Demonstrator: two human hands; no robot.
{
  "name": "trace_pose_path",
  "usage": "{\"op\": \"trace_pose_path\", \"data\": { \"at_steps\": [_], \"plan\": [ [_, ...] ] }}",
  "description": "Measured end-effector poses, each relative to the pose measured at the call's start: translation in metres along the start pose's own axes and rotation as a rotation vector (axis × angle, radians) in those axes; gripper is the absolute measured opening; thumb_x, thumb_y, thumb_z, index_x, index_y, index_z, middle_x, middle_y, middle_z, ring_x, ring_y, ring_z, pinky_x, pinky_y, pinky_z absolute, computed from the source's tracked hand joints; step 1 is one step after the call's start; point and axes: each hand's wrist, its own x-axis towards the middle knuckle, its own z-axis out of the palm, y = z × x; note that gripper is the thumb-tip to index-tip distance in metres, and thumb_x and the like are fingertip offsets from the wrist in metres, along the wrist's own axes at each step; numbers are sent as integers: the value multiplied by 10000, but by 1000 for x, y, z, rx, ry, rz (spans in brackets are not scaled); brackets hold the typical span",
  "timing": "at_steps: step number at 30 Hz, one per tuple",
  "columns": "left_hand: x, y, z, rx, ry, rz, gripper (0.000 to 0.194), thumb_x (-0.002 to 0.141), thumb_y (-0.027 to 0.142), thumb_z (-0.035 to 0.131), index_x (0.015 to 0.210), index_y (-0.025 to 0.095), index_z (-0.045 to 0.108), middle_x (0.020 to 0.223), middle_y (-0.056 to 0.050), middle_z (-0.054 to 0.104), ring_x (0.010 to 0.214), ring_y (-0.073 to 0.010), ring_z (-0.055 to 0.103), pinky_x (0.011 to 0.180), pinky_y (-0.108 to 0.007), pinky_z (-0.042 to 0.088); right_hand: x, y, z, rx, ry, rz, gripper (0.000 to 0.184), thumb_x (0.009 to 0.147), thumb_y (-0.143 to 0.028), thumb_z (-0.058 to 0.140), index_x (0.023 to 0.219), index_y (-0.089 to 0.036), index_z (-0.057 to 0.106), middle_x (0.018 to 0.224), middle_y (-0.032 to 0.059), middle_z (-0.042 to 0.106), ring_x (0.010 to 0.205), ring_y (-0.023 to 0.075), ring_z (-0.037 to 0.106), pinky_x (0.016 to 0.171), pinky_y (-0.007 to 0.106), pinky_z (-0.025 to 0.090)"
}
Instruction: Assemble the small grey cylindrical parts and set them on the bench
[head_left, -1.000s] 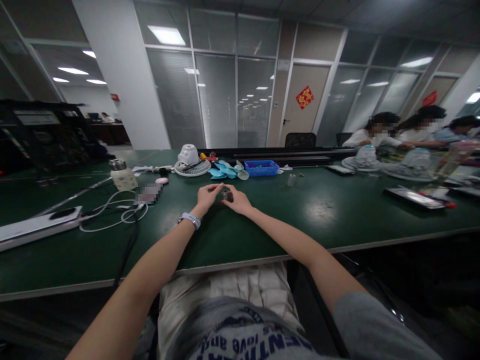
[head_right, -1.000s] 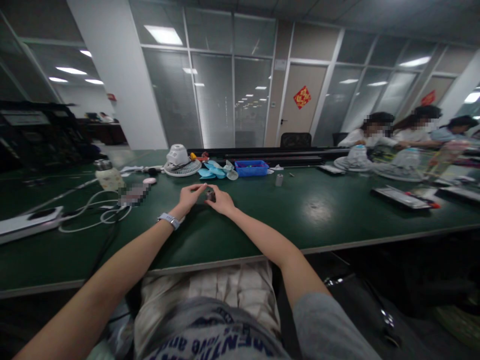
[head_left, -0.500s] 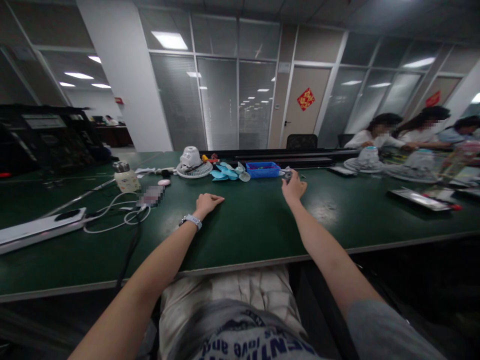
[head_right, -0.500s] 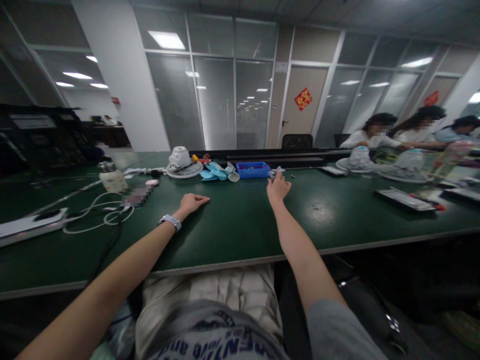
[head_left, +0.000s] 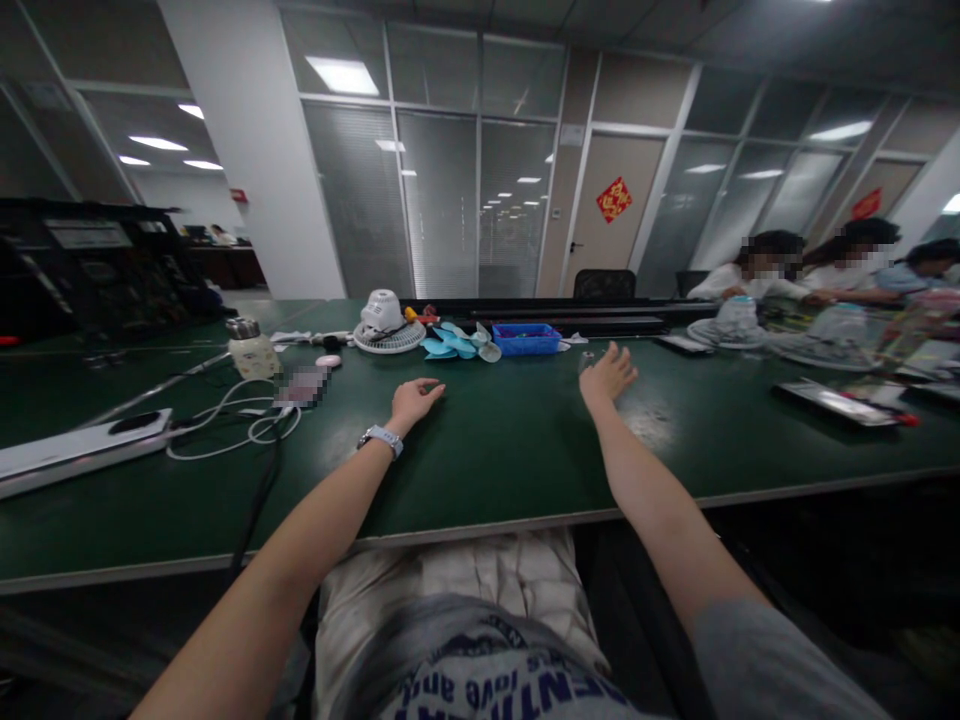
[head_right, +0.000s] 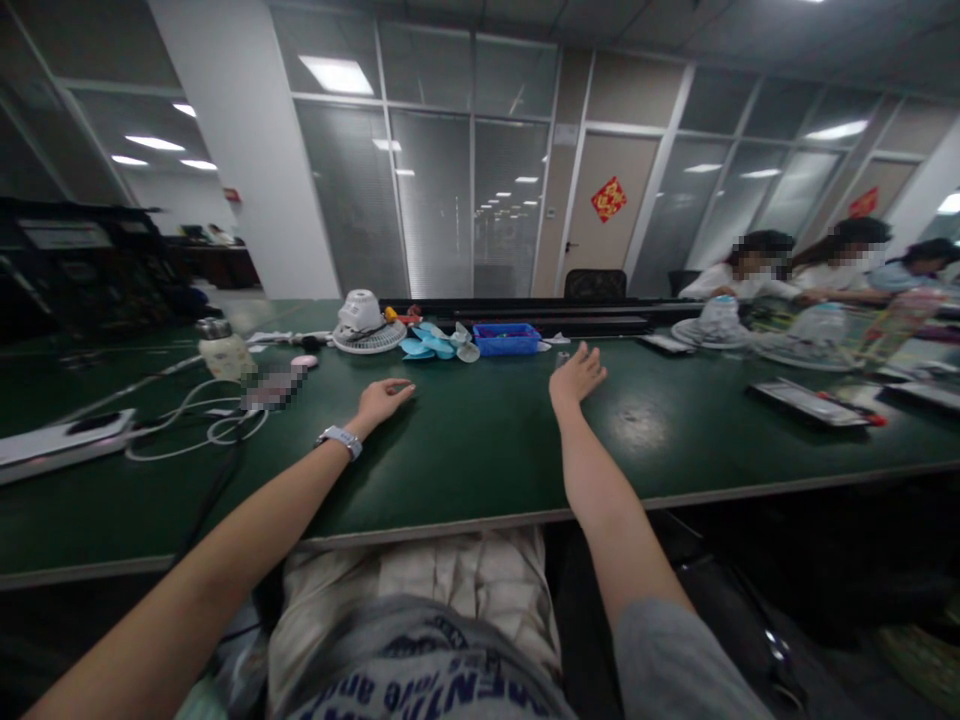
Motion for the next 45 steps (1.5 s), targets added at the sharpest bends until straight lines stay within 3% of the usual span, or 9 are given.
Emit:
{"op": "trace_pose_path", "data": {
  "at_steps": [3,8,14,24,28,32,36,40,45],
  "plan": [
    [-1,3,-2,-94,97,-101,369,875,405,527,1139,213,699,982,-77,716,848,-191,647,719,-263,459,-25,-43,-7,151,-135,-383,504,875,-175,486,1375,-149,426,1464,196,372,1319,300,367,1065,506,254],
    [0,5,-2,-131,119,-139,315,892,324,493,1084,200,710,1012,-78,719,904,-197,650,779,-269,465,-97,-112,-7,416,-620,-941,488,923,-295,484,1400,-197,454,1485,120,403,1362,257,364,1102,455,282],
    [0,3,0,-134,116,-100,306,883,316,509,1084,202,711,989,-75,725,896,-189,656,786,-261,472,-141,-143,10,529,-891,-1120,496,956,-247,422,1450,-213,392,1508,77,367,1411,201,294,1133,433,282],
    [-3,3,-2,-140,58,-73,291,874,338,557,1087,231,724,1010,-60,733,903,-190,660,744,-249,472,-138,-137,-3,578,-847,-988,430,876,-109,506,1247,-285,634,1205,-1,670,1123,185,615,1002,331,450],
    [-1,0,-1,-161,21,-60,280,864,353,580,1073,246,733,983,-42,741,871,-178,663,739,-241,477,-111,-120,-9,501,-746,-903,420,854,-87,504,1176,-290,680,1119,-23,706,1025,182,655,945,312,475],
    [0,0,0,-170,7,-61,276,865,353,584,1070,246,735,1002,-42,739,883,-174,661,723,-231,477,-53,-80,-10,398,-443,-707,401,894,-104,416,1166,-226,684,1135,31,699,1030,195,636,962,325,434],
    [-1,0,0,-161,-7,-56,280,868,347,575,1076,246,734,1004,-42,737,871,-173,659,710,-233,472,-1,-22,-11,206,-183,-372,387,882,-98,400,1124,-167,693,1084,111,700,1002,231,614,951,362,388],
    [-1,1,-1,-135,2,-52,283,872,340,568,1080,242,733,995,-44,737,857,-172,658,717,-238,469,18,20,-11,111,-91,-160,391,872,-90,388,1105,-177,689,1043,118,698,957,223,608,894,347,373],
    [0,-1,-1,-121,0,-54,280,874,334,566,1078,239,733,1000,-48,735,862,-169,657,718,-231,472,21,33,-9,67,-70,-50,407,850,-69,384,1094,-186,687,1010,120,694,927,221,608,861,345,365]
  ]
}}
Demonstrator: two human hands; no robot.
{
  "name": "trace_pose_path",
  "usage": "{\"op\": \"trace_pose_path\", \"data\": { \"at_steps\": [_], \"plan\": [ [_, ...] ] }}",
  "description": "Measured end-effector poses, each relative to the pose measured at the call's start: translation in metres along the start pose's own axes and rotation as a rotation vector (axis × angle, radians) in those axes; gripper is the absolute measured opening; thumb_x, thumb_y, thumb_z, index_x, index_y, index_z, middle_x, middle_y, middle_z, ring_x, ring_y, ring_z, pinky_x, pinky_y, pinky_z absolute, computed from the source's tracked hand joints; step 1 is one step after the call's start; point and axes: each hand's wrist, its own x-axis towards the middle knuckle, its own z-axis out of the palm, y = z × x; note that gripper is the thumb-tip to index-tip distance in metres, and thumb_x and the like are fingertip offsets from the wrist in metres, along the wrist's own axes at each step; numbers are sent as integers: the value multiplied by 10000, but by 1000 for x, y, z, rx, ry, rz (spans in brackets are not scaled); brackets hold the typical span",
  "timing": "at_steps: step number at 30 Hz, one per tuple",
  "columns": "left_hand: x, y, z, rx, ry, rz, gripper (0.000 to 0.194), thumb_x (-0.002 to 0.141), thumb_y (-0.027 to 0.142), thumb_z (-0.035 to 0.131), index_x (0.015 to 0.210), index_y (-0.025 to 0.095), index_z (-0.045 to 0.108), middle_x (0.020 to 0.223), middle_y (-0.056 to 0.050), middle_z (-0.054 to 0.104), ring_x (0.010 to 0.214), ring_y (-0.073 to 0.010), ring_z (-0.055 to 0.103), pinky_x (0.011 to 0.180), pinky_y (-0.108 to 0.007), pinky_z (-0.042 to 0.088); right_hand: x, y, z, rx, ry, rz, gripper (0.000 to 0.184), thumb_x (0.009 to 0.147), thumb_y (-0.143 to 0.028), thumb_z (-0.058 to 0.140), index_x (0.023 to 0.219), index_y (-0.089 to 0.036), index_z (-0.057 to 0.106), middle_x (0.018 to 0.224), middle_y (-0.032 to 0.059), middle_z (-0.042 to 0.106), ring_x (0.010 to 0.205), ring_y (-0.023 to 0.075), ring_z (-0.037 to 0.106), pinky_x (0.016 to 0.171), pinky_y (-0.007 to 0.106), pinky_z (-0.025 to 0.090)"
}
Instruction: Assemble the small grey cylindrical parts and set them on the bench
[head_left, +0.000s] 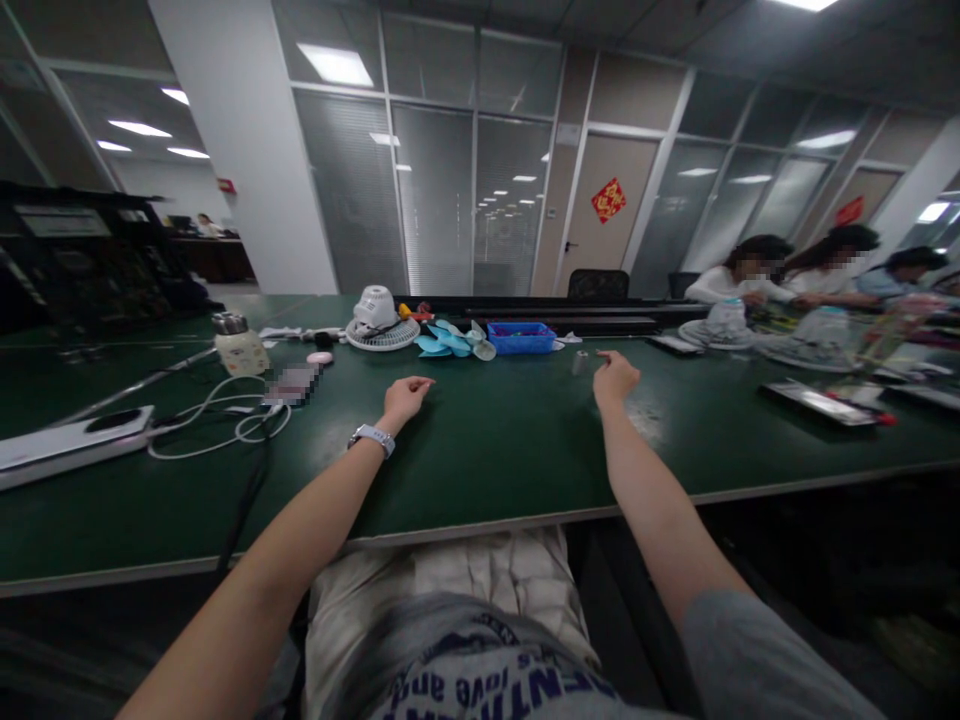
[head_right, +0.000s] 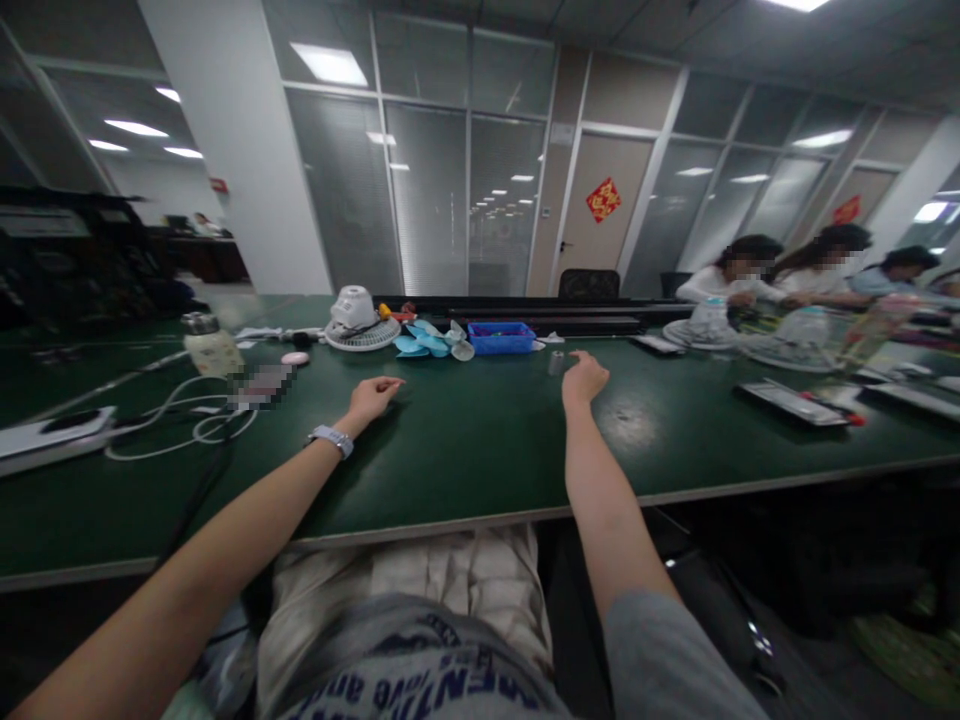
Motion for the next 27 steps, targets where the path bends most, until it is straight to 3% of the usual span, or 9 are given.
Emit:
{"op": "trace_pose_path", "data": {
  "at_steps": [14,27],
  "plan": [
    [5,-4,3,23,7,-4,308,874,387,550,1066,223,727,1008,-63,728,868,-180,653,706,-240,473,1,4,0,26,24,-13,413,858,-85,353,1100,-174,677,1031,116,686,950,222,593,867,332,359],
    [1,2,1,80,17,-3,311,868,389,557,1059,216,731,963,-66,719,827,-181,640,692,-242,465,4,5,1,-6,10,69,378,832,-102,437,1100,-192,688,943,123,706,897,234,631,828,337,398]
  ]
}}
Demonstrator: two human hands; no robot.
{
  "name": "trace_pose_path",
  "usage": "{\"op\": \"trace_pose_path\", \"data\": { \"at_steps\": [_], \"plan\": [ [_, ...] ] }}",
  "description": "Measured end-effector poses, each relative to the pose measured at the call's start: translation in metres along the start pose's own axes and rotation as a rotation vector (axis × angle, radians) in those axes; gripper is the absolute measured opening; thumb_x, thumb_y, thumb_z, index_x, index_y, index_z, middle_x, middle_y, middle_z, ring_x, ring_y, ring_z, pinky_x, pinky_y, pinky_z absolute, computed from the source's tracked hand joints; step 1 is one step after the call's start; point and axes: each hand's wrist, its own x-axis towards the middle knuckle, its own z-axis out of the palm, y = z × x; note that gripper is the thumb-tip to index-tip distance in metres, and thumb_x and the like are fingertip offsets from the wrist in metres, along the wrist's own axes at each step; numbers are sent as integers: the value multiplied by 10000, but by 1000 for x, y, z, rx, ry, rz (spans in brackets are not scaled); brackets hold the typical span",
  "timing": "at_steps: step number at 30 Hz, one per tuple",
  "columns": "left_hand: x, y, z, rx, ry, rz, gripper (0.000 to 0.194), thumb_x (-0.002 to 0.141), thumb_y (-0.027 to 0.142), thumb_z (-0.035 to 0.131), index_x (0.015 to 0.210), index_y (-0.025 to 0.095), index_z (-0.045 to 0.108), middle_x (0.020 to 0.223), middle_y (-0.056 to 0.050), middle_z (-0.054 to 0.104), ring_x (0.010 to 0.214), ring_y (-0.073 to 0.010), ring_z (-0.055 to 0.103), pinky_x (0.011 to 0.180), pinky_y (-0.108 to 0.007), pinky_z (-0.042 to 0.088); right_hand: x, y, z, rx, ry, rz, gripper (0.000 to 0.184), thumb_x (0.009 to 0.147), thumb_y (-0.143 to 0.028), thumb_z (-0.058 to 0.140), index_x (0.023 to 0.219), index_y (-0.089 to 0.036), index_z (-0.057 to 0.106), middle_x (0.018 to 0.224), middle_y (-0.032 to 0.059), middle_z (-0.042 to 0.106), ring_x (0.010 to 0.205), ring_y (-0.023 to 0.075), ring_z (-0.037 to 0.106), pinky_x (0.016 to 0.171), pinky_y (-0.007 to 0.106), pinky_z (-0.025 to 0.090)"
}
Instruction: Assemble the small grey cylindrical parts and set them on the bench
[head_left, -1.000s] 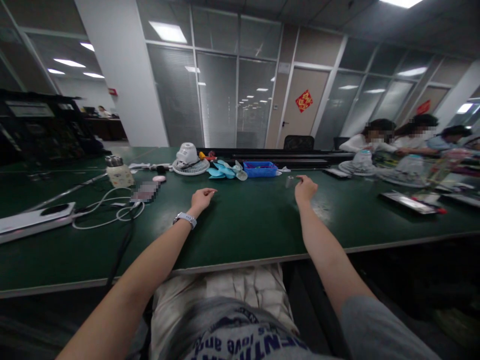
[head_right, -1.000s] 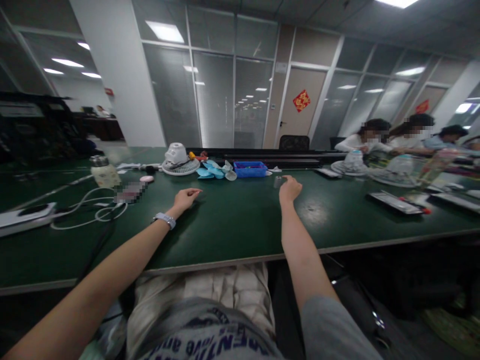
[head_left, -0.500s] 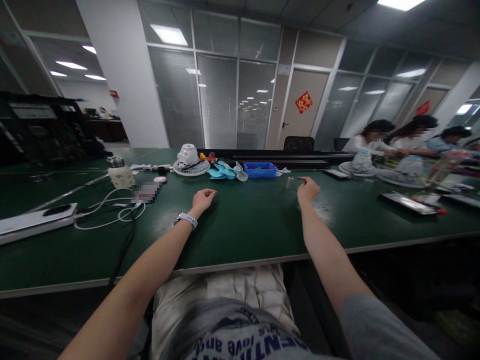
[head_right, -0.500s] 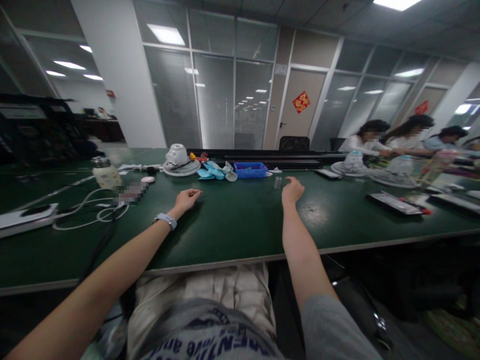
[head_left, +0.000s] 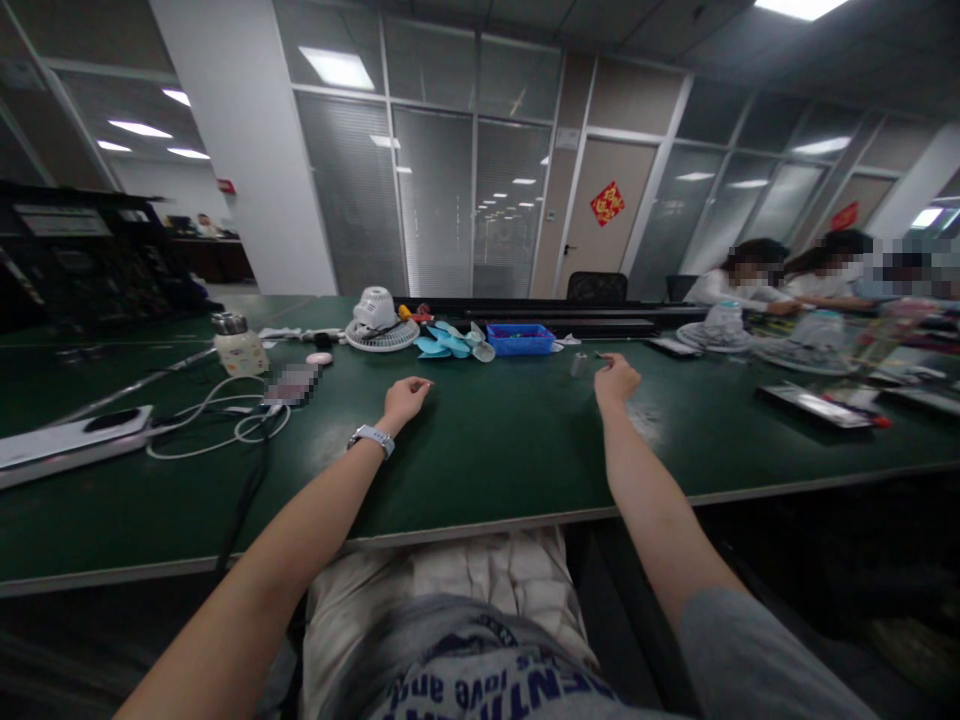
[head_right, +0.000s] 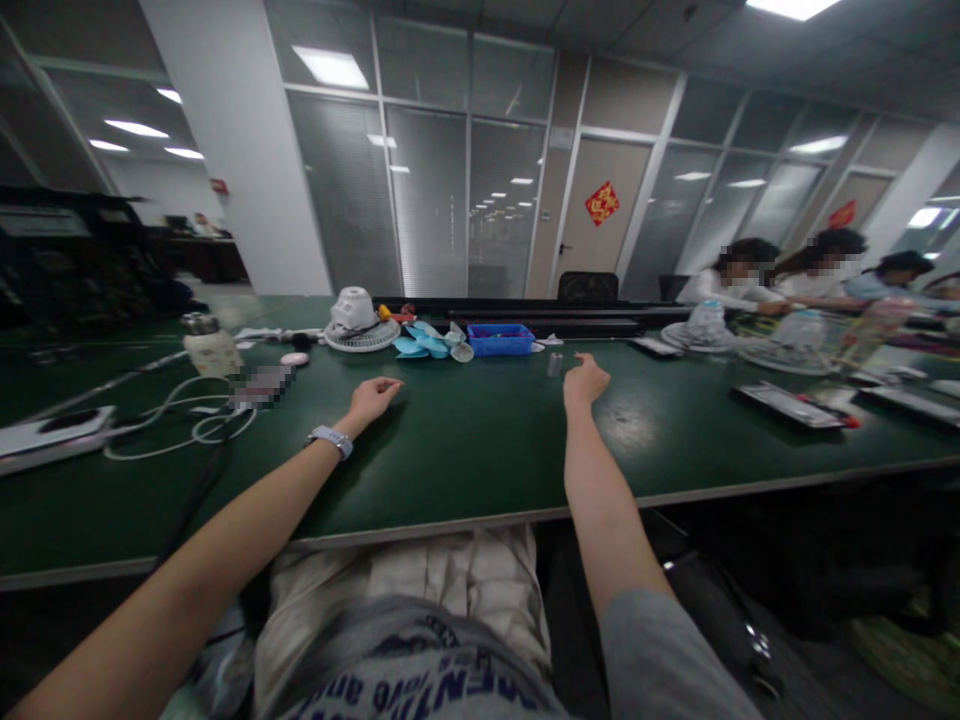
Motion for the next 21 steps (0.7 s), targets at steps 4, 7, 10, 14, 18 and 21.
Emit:
{"op": "trace_pose_path", "data": {
  "at_steps": [4,7,10,14,18,21],
  "plan": [
    [0,-1,-1,-10,-9,-1,316,869,401,554,1060,221,731,954,-65,717,812,-180,637,684,-244,462,0,0,0,-22,8,20,368,824,-126,469,1102,-226,688,913,112,708,884,237,635,827,344,397],
    [0,0,-1,-20,-20,0,314,871,395,554,1068,224,728,976,-70,713,823,-182,635,687,-248,461,-3,-2,-1,-19,-4,19,344,826,-141,485,1094,-220,684,935,123,704,904,237,634,851,355,394],
    [0,-1,-1,-19,-19,-1,317,871,399,553,1068,225,728,980,-71,710,829,-185,634,689,-251,461,-6,-3,-1,-10,21,32,355,831,-176,508,1159,-224,637,978,121,693,961,247,624,885,382,390],
    [1,-2,0,-17,-17,1,323,871,409,549,1071,227,727,968,-69,711,817,-183,634,686,-252,464,-9,-2,0,15,-1,202,501,791,-242,606,1282,-203,515,1127,149,643,1044,276,607,887,412,422],
    [1,-3,0,-15,-16,1,324,870,413,550,1068,228,727,974,-65,711,815,-180,634,681,-247,463,-9,2,3,93,-120,443,574,750,-257,672,1286,-163,490,1132,180,641,1041,285,622,868,399,465],
    [2,-3,1,-10,-22,0,328,871,415,547,1072,227,726,969,-67,711,808,-181,634,678,-249,462,-9,1,5,122,-157,493,421,763,-244,646,1169,-151,582,1111,187,653,1052,290,627,886,390,475]
  ]
}}
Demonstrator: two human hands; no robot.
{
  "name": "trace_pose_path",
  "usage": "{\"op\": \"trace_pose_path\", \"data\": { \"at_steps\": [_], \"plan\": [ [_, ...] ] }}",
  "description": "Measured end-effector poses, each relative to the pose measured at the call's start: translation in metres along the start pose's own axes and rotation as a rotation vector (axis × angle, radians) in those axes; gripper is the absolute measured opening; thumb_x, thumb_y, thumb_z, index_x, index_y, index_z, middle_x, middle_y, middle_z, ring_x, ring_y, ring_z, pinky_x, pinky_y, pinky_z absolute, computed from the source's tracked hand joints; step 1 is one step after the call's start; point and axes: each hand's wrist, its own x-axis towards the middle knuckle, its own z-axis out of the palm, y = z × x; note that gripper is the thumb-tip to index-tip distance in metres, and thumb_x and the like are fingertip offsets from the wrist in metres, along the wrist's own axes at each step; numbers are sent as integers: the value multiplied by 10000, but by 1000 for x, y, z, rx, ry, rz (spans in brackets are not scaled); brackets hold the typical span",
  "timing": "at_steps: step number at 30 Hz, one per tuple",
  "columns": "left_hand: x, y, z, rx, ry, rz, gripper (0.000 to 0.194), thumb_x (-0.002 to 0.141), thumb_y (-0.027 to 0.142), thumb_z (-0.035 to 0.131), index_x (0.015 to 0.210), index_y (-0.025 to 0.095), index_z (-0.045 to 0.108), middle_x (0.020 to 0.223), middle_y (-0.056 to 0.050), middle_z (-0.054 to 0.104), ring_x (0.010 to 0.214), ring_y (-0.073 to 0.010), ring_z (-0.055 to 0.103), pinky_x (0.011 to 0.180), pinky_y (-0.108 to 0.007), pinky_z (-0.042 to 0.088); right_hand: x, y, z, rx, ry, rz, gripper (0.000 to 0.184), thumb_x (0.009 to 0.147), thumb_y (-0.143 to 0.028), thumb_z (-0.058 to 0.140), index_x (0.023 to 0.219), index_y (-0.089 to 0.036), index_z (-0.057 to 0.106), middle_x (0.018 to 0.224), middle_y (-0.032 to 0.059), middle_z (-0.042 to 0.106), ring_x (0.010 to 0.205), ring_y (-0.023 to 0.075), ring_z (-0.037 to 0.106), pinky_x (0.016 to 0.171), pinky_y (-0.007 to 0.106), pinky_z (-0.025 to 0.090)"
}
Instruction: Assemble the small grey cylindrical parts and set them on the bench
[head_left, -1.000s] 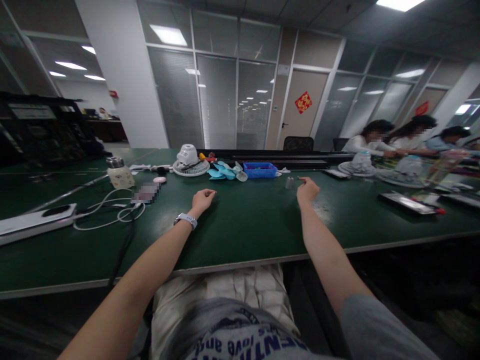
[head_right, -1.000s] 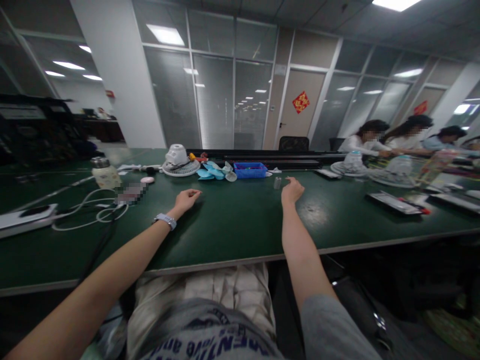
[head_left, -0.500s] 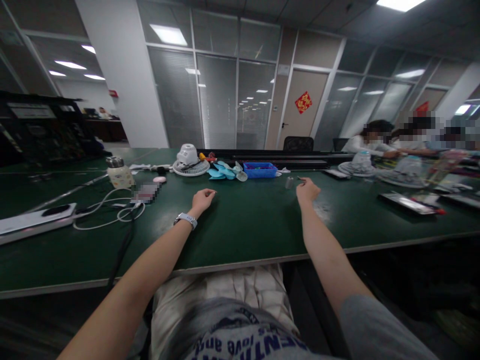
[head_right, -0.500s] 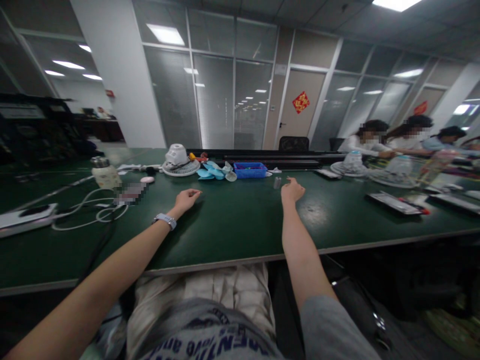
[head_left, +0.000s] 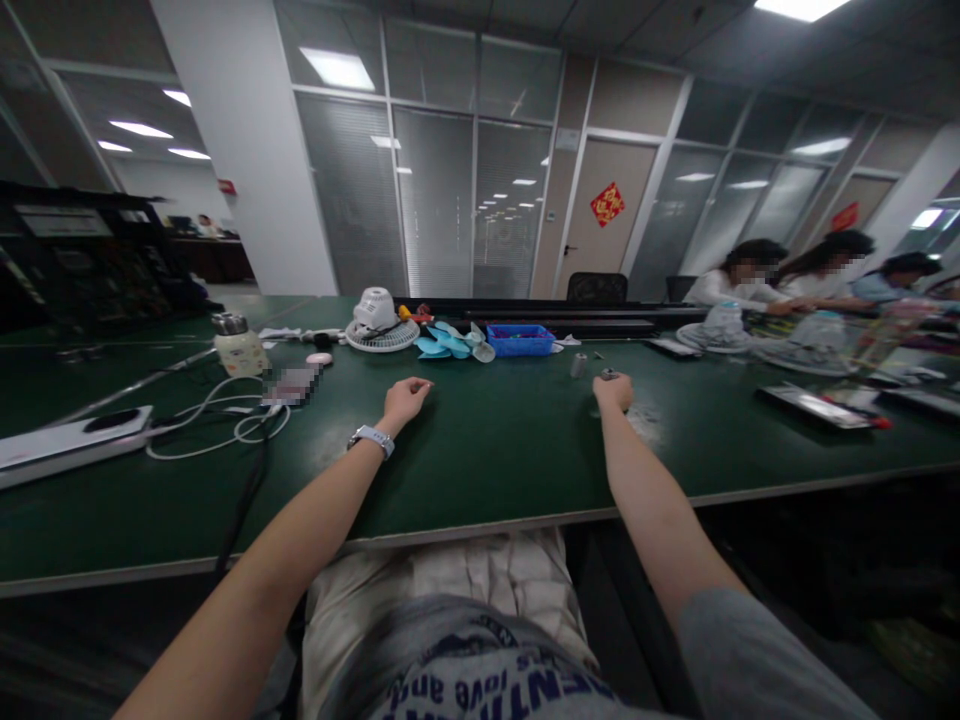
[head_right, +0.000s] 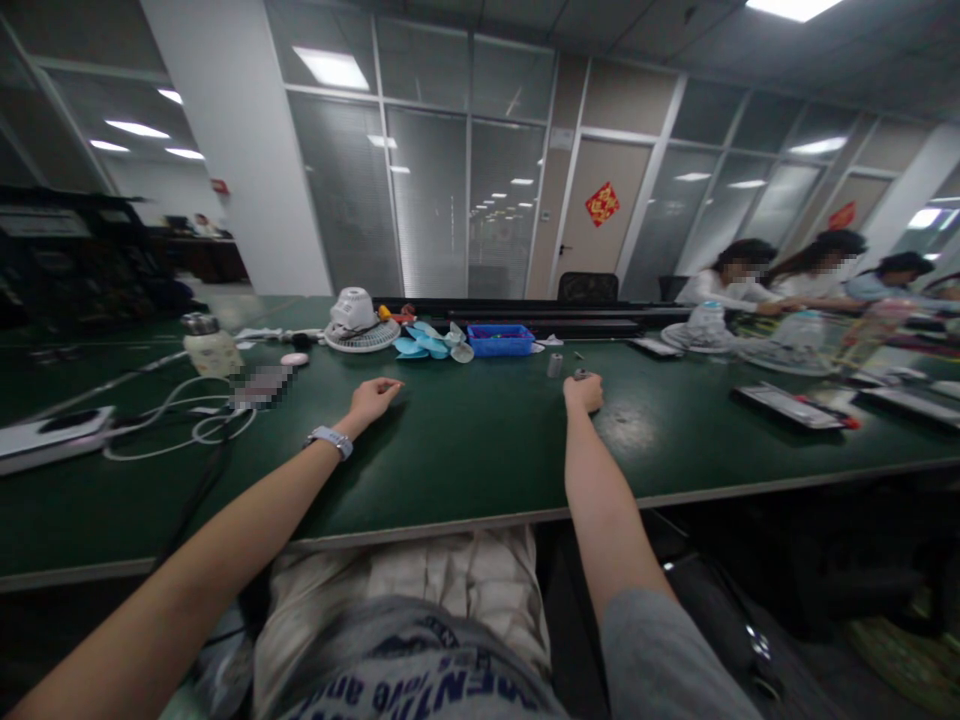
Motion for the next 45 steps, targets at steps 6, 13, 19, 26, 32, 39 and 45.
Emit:
{"op": "trace_pose_path", "data": {
  "at_steps": [6,13,19,26,32,39,45],
  "plan": [
    [1,-2,3,3,13,12,316,868,398,550,1064,226,729,977,-69,719,850,-193,641,717,-260,465,-1,-3,3,-12,-42,-6,301,788,-166,581,1081,-114,630,1109,224,649,1076,302,626,901,392,484],
    [2,-3,4,-19,28,39,299,857,391,563,1030,219,736,907,-69,716,784,-188,632,666,-261,453,-24,-26,17,-7,-135,-281,333,830,-202,608,1149,-110,607,1113,187,665,1092,272,618,962,368,443],
    [-7,9,2,-177,32,162,357,855,439,554,1061,198,718,847,-54,707,724,-166,612,640,-254,443,-117,-64,62,211,-532,-808,351,820,-324,676,1126,-164,615,1071,103,702,981,210,662,903,336,490],
    [-19,27,3,-179,103,442,396,841,501,563,1061,217,728,925,-55,719,860,-192,601,822,-318,436,-193,-70,85,349,-816,-1012,334,782,-319,718,1080,-212,610,969,40,723,891,187,686,834,321,525],
    [-17,27,4,-135,119,470,331,846,471,570,968,227,757,947,-59,738,912,-215,610,881,-361,408,-196,-65,75,266,-771,-1060,341,838,-422,648,1103,-219,579,932,55,721,877,209,691,814,337,521],
    [-16,32,4,-119,106,487,293,850,433,577,935,221,759,948,-58,745,913,-220,624,894,-379,391,-199,-65,66,262,-752,-1029,275,851,-418,629,1044,-241,546,911,37,724,881,206,693,813,336,520],
    [-13,38,4,-131,190,443,314,835,459,586,907,211,763,947,-65,737,939,-232,604,862,-362,416,-199,-66,62,282,-772,-995,264,826,-432,658,987,-268,529,878,1,725,855,200,696,796,328,520]
  ]
}}
